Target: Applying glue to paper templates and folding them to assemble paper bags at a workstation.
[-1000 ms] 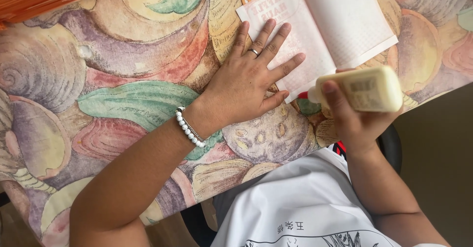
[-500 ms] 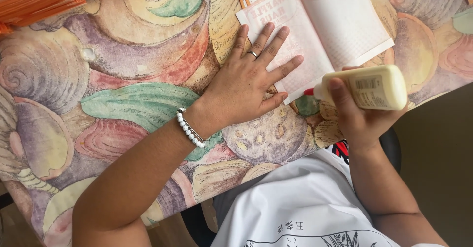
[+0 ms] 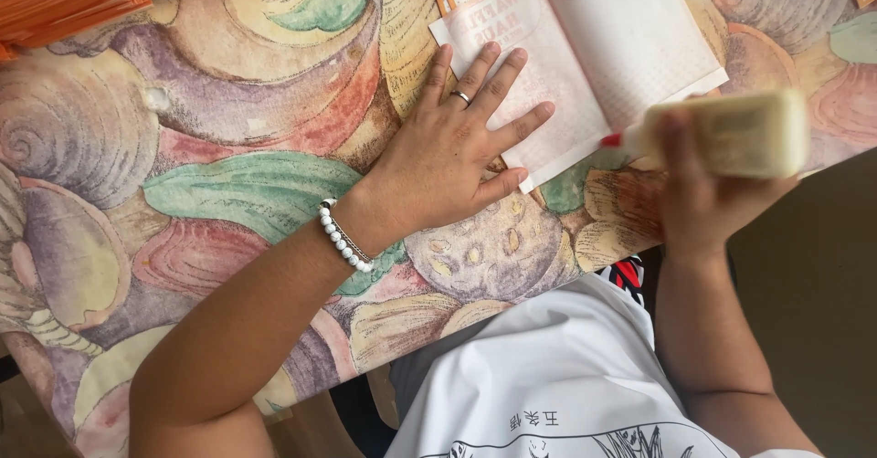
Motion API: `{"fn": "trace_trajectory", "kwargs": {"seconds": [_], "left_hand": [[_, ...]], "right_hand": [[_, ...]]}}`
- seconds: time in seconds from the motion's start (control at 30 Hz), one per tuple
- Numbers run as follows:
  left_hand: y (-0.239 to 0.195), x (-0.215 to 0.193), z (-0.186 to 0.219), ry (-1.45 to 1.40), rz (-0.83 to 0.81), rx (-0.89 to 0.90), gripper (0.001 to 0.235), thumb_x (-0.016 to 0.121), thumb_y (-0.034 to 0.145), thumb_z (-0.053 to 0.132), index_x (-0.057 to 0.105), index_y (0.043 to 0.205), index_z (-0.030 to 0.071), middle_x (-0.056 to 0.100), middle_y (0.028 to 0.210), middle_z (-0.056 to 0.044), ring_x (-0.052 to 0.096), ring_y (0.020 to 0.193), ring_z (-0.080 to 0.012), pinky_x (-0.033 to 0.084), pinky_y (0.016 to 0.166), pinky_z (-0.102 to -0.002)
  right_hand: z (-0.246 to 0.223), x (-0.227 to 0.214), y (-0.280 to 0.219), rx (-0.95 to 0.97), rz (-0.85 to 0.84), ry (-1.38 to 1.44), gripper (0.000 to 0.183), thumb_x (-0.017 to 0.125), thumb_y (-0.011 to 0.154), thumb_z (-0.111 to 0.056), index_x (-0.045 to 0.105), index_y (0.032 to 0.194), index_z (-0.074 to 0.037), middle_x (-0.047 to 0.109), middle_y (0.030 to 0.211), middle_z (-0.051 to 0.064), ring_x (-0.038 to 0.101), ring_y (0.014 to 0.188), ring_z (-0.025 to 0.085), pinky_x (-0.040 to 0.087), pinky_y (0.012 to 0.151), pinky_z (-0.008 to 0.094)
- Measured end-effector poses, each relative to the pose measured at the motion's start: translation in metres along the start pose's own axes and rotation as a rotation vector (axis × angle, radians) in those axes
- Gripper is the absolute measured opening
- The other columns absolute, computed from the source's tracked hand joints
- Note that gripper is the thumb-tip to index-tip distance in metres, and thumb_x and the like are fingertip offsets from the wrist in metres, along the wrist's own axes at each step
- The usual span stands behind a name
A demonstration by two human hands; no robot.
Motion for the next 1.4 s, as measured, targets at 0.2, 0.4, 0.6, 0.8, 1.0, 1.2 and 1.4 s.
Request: {"fn": "trace_trajectory", "kwargs": {"seconds": [0.2,0.4,0.6,0.8,1.0,1.2,1.4], "left_hand": [[0.002,-0.011,0.015,0.139,-0.055,-0.035,0.056,0.039,0.107,0.05,0.046,0.156,0.023,0.048,0.156,-0.02,0.047,0.14,-0.0399,0.013,0.118,-0.072],[0.015,-0.011,0.017,0.266,-0.206,0.007,0.056,0.064,0.093,0.049,0.058,0.142,0.025,0.061,0.123,-0.011,0.057,0.111,-0.0299,0.043,0.094,-0.048],[0.044,0.017,0.043,0.262,-0.011,0.022,0.062,0.053,0.1,0.066,0.06,0.141,0.021,0.066,0.1,-0.002,0.057,0.086,-0.0196,0.039,0.082,-0.038],[0.029,-0.007,0.048,-0.002,0.114,0.005,0.038,0.064,0.091,0.009,0.069,0.129,0.014,0.07,0.117,-0.012,0.058,0.111,-0.0307,0.036,0.102,-0.05],[-0.009,0.012,0.03,-0.107,-0.094,-0.039,0.048,0.051,0.106,0.034,0.047,0.154,0.031,0.029,0.167,-0.017,0.011,0.155,-0.0449,-0.002,0.12,-0.072],[-0.009,0.013,0.028,-0.129,-0.107,-0.032,0.05,0.039,0.109,0.046,0.042,0.156,0.031,0.025,0.168,-0.015,0.009,0.155,-0.0464,-0.005,0.118,-0.075],[-0.012,0.015,0.026,-0.094,-0.122,0.0,0.052,0.041,0.108,0.041,0.04,0.158,0.03,0.023,0.168,-0.015,0.007,0.154,-0.0482,-0.004,0.117,-0.077]], "right_hand": [[0.009,-0.048,0.035,-0.145,0.045,-0.1,0.035,0.087,0.109,-0.013,0.063,0.112,0.013,0.067,0.103,0.026,0.071,0.088,0.038,0.065,0.059,0.049],[0.047,-0.057,0.046,0.269,-0.09,0.194,0.049,0.081,0.103,-0.038,0.054,0.124,-0.002,0.063,0.115,0.012,0.079,0.1,0.033,0.052,0.052,0.036],[0.021,-0.043,0.031,0.078,-0.269,0.21,0.054,0.078,0.105,0.002,0.039,0.141,-0.005,0.06,0.125,0.026,0.069,0.106,0.042,0.067,0.088,0.055],[0.003,-0.029,0.006,0.048,-0.188,0.104,0.031,0.084,0.098,0.0,0.058,0.114,0.004,0.066,0.113,0.018,0.071,0.103,0.03,0.07,0.091,0.04],[-0.012,0.008,-0.023,0.245,-0.249,0.067,0.032,0.086,0.089,-0.012,0.064,0.109,-0.001,0.071,0.111,0.015,0.073,0.1,0.024,0.068,0.094,0.034],[-0.026,0.039,-0.044,0.339,-0.358,0.062,0.029,0.087,0.083,0.0,0.066,0.103,0.007,0.071,0.092,0.017,0.07,0.068,0.019,0.068,0.066,0.03],[-0.028,0.027,-0.036,0.226,-0.256,-0.057,0.026,0.088,0.09,-0.007,0.068,0.103,0.004,0.072,0.104,0.014,0.07,0.09,0.02,0.065,0.081,0.03]]}}
Point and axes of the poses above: each hand's wrist, its own y-axis towards the middle knuckle, its own x-axis out of the palm, z = x × y, the point moved 9 cm from there along y, towards the middle knuckle
